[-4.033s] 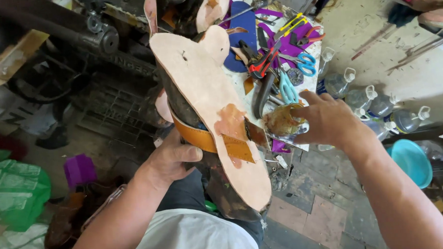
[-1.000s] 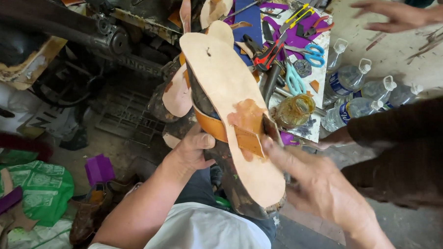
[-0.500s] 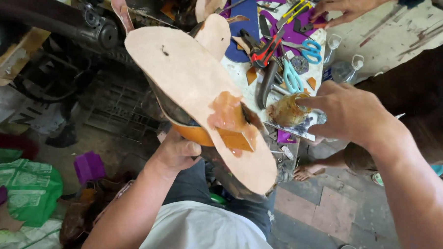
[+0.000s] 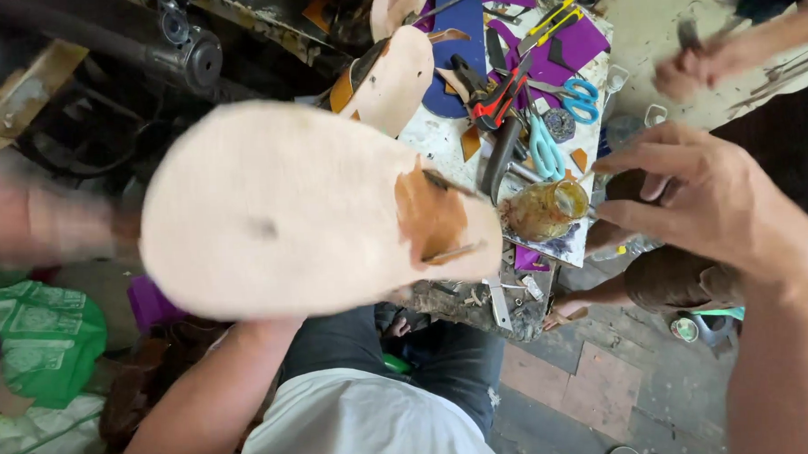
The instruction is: Assembling handmade sandals by trimming components, applying adhesive, and attaching straps to the soles.
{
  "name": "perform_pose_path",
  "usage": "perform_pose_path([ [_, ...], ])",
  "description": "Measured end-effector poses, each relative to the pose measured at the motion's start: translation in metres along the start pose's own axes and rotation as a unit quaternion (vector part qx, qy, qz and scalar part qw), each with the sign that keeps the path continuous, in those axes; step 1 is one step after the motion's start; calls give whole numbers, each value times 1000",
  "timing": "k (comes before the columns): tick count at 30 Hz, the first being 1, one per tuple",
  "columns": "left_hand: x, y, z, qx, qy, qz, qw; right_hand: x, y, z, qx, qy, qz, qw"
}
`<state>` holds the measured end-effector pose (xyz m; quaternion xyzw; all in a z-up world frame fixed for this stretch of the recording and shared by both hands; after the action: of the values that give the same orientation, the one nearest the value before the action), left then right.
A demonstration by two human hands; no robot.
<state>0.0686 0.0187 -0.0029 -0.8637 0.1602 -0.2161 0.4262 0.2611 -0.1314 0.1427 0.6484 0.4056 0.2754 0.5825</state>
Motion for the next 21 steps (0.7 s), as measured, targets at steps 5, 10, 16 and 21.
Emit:
perform_pose_path([
  [5,14,5,17,146,-127,118,974,-17,-7,-1,90,-48,-14,995],
  [10,16,4,22,264,-251,219,905,-24,-21,2,56,-65,15,996],
  [16,7,-22,25,565,-314,74,759,-74,-8,-30,324,-26,84,942],
  [21,-21,-62,-22,886,-384,-108,234,-75,-54,-57,491,6,51,869],
])
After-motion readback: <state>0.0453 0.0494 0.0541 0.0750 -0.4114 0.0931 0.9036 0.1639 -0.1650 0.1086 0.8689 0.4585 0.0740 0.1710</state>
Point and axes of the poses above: each hand's wrist, its own x-axis towards the middle knuckle, its own y-axis out of the back of the hand, z = x × y, the point moved 10 cm from there along x, towards the middle knuckle, and after that the axes turned 2 degrees about z, right-handed, at the moved point
